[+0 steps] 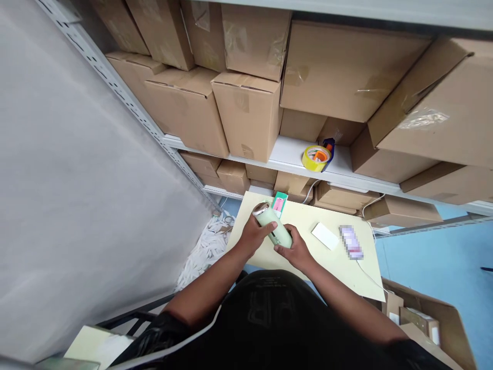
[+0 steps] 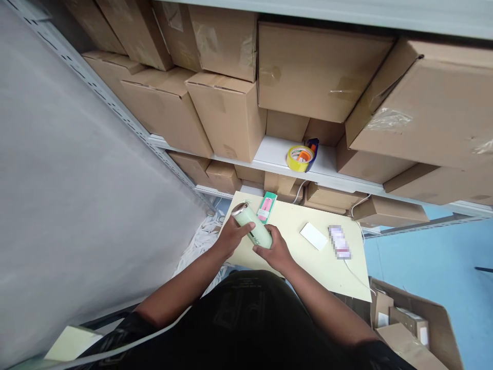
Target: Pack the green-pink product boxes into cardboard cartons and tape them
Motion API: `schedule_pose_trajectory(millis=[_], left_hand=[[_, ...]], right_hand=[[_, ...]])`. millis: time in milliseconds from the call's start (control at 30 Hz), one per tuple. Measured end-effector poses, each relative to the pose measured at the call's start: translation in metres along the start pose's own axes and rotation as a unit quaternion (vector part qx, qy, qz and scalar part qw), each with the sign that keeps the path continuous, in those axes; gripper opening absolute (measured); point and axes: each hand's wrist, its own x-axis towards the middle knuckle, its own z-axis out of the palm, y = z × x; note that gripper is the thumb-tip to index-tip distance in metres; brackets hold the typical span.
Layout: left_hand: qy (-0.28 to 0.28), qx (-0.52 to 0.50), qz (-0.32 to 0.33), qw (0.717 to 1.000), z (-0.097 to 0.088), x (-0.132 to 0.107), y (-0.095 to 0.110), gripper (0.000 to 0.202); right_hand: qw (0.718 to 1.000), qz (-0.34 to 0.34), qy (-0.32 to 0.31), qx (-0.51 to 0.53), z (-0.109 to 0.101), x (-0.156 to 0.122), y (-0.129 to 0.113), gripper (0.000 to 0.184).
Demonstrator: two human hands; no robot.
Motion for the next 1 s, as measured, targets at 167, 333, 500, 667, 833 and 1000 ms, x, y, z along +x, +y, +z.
schedule_pose_trajectory(millis=[167,333,500,667,833,1000], left_hand=[[-0.027,-0.082,-0.039,0.996,0.004,0.005,-0.004,0.077],[-0.008,-0.057,0.002,0.998,0.014,-0.001,-0.003,0.077],[0.020,-0.041,-0.023,0.999,0.021,-0.001,-0.002,0.071],[-0.011,-0.060,-0.042,0.997,0.033,0.001,0.002,0.059],[0.003,0.020,-0.020,1.000,0.046,-0.003,0.009,0.063],[0.040,-0.026,-0.015,0.999,0.066,0.001,0.013,0.048]], right_hand=[[0.961,0.068,-0.134,0.231,-0.003,-0.008,-0.005,0.065],[0.989,0.005,-0.028,0.147,0.001,-0.011,-0.003,0.072],[0.967,0.051,-0.055,0.242,-0.009,-0.018,-0.007,0.063],[0.934,0.085,-0.138,0.319,-0.014,-0.025,-0.015,0.055],[0.980,0.011,0.006,0.200,-0.024,-0.022,-0.012,0.068],[0.947,0.037,-0.071,0.310,-0.049,-0.023,-0.009,0.060]])
